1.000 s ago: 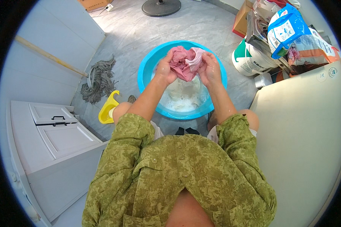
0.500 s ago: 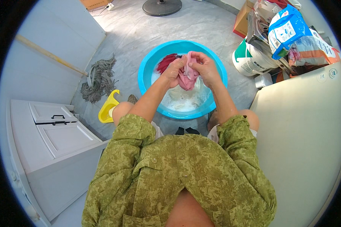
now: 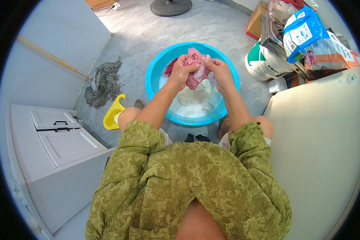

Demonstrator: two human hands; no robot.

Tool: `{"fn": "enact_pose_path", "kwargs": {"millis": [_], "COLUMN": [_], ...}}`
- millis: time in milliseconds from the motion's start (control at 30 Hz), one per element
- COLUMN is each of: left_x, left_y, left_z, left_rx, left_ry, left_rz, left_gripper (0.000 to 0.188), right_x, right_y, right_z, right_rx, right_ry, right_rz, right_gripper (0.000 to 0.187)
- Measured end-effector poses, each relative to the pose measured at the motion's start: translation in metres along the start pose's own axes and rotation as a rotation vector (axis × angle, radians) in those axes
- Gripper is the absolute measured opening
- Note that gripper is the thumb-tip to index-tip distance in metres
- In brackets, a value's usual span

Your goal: The person hand washes clothes in a blue basin filled with soapy water. They scrub and rinse several items, including a red cloth and a white cloth, using both hands to agitate and squeeze the fabric.

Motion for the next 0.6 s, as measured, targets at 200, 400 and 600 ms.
{"fn": "enact_pose_path", "kwargs": {"millis": [200, 400, 600], "left_x": [-0.002, -0.006, 0.007], "left_y": [-0.019, -0.027, 0.003], "left_z": [-0.017, -0.025, -0.020], "left_rx": [0.162, 0.204, 0.393], "left_ry": [-0.075, -0.057, -0.251], "left_rz": [0.092, 0.129, 0.018], "left_gripper": [0.029, 0.022, 0.027], "right_x": [-0.001, 0.003, 0.012], "right_y": [-0.012, 0.000, 0.020], "right_z": [-0.010, 0.003, -0.029], "right_rx": [0.230, -0.352, -0.739], "right_ry": [-0.165, 0.158, 0.112], "right_rz": [0.219, 0.021, -0.274], "right_gripper": [0.010, 0.019, 0.017]}}
Point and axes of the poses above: each hand's wrist, its own x-axis away from the middle knuckle, its own y-axis out of the palm, z = x × y, the point moved 6 cm from there along -x, towards the middle knuckle, and after that the axes turned 12 degrees about x, right-handed, at the moved point
